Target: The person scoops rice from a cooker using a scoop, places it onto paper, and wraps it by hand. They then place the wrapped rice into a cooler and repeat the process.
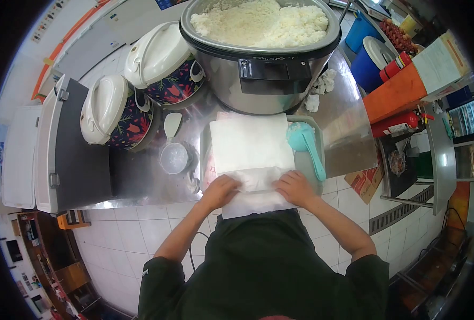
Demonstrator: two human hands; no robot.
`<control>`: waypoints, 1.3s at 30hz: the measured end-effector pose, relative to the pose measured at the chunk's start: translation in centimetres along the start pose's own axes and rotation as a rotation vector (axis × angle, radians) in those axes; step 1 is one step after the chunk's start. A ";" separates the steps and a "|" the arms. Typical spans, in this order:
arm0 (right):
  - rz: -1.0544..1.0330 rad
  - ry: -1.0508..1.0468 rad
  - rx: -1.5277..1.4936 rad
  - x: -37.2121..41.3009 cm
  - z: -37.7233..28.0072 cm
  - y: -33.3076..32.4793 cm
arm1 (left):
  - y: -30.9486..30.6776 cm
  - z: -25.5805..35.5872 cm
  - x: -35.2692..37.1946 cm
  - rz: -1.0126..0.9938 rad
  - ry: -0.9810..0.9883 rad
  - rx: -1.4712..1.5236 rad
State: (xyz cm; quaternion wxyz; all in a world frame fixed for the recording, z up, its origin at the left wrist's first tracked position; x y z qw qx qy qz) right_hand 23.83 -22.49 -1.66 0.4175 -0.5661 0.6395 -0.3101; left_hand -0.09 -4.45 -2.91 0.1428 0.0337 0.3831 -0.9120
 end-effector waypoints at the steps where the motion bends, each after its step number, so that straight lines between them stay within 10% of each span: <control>1: -0.009 -0.015 0.051 0.1 0.3 0.5 | -0.3 -0.2 -0.2 -0.006 0.019 -0.012; 13: -0.278 0.539 -0.068 -4.7 -0.6 -1.1 | -1.5 0.0 -3.1 -0.092 -0.538 0.216; 19: -0.047 0.323 0.015 -4.4 0.2 -0.9 | -2.2 1.2 -4.5 0.153 -0.193 -0.410; 23: -0.121 0.238 -0.180 -3.9 1.1 -0.4 | -1.6 -0.4 -4.4 -0.047 -0.299 -0.202; 39: 0.100 0.205 -0.197 -1.8 0.9 1.1 | 0.6 -0.2 -1.9 0.231 -0.035 -0.120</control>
Point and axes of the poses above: each hand's wrist, its own x-axis away from the middle knuckle, its own y-axis out of the palm, z = x × y, the point moved 1 cm from there along -x, towards the middle knuckle, and after that the axes turned 4 degrees about y, right-handed, at the moved point
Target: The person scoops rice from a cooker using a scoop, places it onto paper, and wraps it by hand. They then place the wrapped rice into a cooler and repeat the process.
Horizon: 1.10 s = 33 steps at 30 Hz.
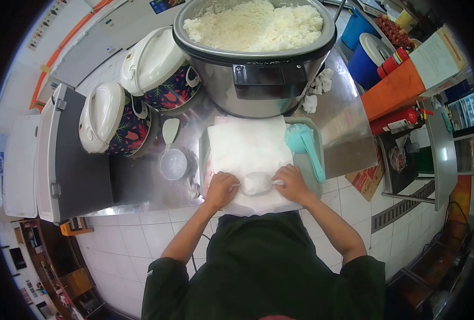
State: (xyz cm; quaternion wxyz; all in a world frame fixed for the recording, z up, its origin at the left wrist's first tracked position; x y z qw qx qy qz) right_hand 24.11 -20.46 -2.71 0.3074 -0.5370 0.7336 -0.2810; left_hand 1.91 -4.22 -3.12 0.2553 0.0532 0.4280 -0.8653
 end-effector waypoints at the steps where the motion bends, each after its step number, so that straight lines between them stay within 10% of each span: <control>1: 0.025 -0.061 -0.003 0.2 0.2 0.4 | 0.1 -0.1 0.2 0.007 0.029 -0.009; 11: 0.047 -0.214 0.403 2.3 -1.3 0.3 | -1.2 2.4 1.0 -0.129 0.166 -0.278; 17: -0.179 0.077 0.130 1.2 -2.0 -1.1 | -1.3 1.7 -0.1 -0.231 0.001 -0.158; 19: -0.150 0.157 0.122 0.3 -2.3 -0.4 | -1.1 1.7 -1.6 -0.304 -0.437 -0.042; 23: -0.019 0.129 0.048 0.3 -2.4 1.2 | 0.0 1.1 -1.0 -0.320 -0.329 -0.015; 26: -0.186 0.144 -0.079 0.2 -1.6 1.2 | -0.2 1.2 0.4 -0.148 -0.178 0.175; 27: -0.193 0.140 -0.087 0.5 -1.3 1.5 | -0.2 1.5 0.9 -0.154 -0.401 0.488; 29: -0.247 0.313 -0.818 0.3 -0.4 2.4 | -0.3 1.9 1.7 -0.136 -0.627 0.792; 33: -0.279 0.331 -1.309 -1.3 -3.7 1.7 | 0.3 4.7 2.5 0.267 -0.659 1.505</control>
Point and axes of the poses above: each hand's wrist, its own x-axis away from the middle knuckle, its own y-axis out of the palm, z = x × y, the point moved 1 cm from there along -x, towards the middle knuckle, and after that the axes turned 4 degrees about y, right-handed, at the moved point
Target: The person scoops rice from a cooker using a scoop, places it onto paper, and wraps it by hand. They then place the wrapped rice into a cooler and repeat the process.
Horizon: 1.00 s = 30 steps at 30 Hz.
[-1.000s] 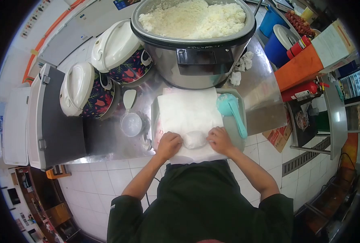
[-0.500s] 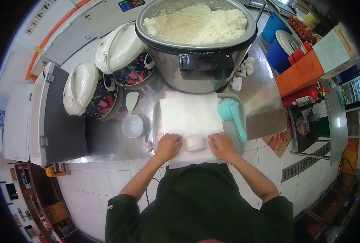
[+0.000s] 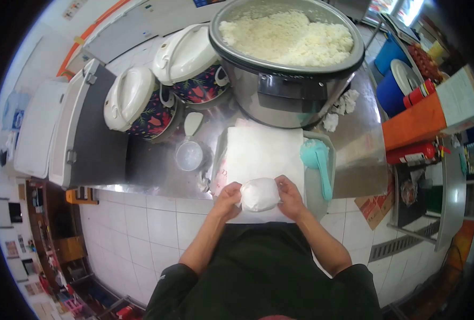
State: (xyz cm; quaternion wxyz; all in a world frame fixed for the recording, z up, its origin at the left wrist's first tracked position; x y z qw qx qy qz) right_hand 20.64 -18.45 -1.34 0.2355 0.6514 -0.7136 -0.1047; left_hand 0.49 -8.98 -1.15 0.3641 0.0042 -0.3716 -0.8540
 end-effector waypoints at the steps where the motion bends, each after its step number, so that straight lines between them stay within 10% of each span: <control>1: -0.108 -0.034 -0.362 -0.3 -1.2 1.9 | 1.6 0.0 0.1 0.008 0.091 0.261; 3: -0.203 -0.057 -0.830 -0.7 -3.0 4.8 | 4.1 0.3 0.2 0.081 0.141 0.353; 9: -0.132 -0.083 -0.608 -1.5 -5.2 7.7 | 6.2 3.5 1.3 0.293 0.396 0.453; 11: -0.092 -0.150 -0.433 -1.9 -5.4 8.2 | 6.2 5.7 2.8 0.443 0.755 -0.236; 14: -0.037 -0.216 -0.181 -1.9 -6.7 10.4 | 6.5 8.9 7.4 0.591 0.758 -0.891; 15: -0.071 -0.258 -0.061 -1.8 -6.8 11.3 | 6.6 9.5 8.8 0.565 0.533 -0.653; 18: -0.158 -0.376 0.171 -2.0 -6.6 14.4 | 7.1 10.2 10.8 0.392 0.679 -0.039; 20: -0.202 -0.445 0.280 -2.1 -5.9 17.3 | 6.5 10.2 12.7 0.518 0.727 -0.418; 30: -0.534 -1.051 0.371 -6.2 5.9 36.1 | -4.1 13.9 26.3 0.864 0.887 -0.233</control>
Point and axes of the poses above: each hand's wrist, its own x-axis away from the middle knuckle, its own y-axis out of the palm, z = x × y, the point moved 1 cm from there along -x, towards the middle knuckle, and after that the axes turned 4 degrees about y, right-handed, at the moved point
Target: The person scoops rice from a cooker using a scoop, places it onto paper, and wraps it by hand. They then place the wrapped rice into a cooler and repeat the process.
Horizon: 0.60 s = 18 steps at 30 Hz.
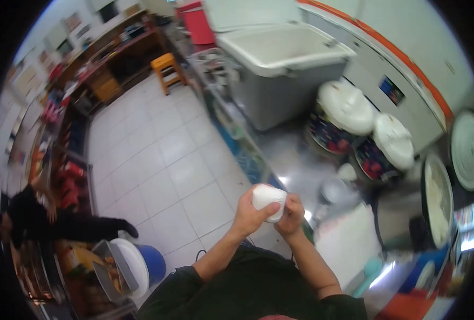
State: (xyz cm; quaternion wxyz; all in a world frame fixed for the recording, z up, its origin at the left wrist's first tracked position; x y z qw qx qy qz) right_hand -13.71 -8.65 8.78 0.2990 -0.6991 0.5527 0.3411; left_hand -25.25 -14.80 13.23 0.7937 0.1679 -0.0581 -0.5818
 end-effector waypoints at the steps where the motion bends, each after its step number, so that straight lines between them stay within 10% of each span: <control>1: -0.023 -0.005 0.006 -0.6 0.7 2.1 | -2.0 0.7 -0.6 0.056 0.023 -0.049; 7: -0.268 0.077 0.061 -3.0 2.3 12.0 | -10.9 3.1 -3.6 0.369 0.213 -0.209; 9: -0.335 0.556 -0.412 -3.2 1.1 14.0 | -12.4 3.2 -4.2 0.441 0.241 -0.248; 13: -0.196 0.763 -0.622 -5.3 1.4 17.8 | -14.5 4.5 -7.1 0.431 0.223 -0.249; 18: -0.311 0.599 -0.317 -11.0 5.6 19.4 | -16.8 5.8 -14.1 0.231 0.396 -0.129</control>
Point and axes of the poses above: each hand's wrist, its own x-axis away from the middle knuckle, its own y-axis out of the palm, z = x × y, the point moved 1 cm from there along -x, towards the middle knuckle, and after that the axes turned 4 degrees about y, right-handed, at the moved point
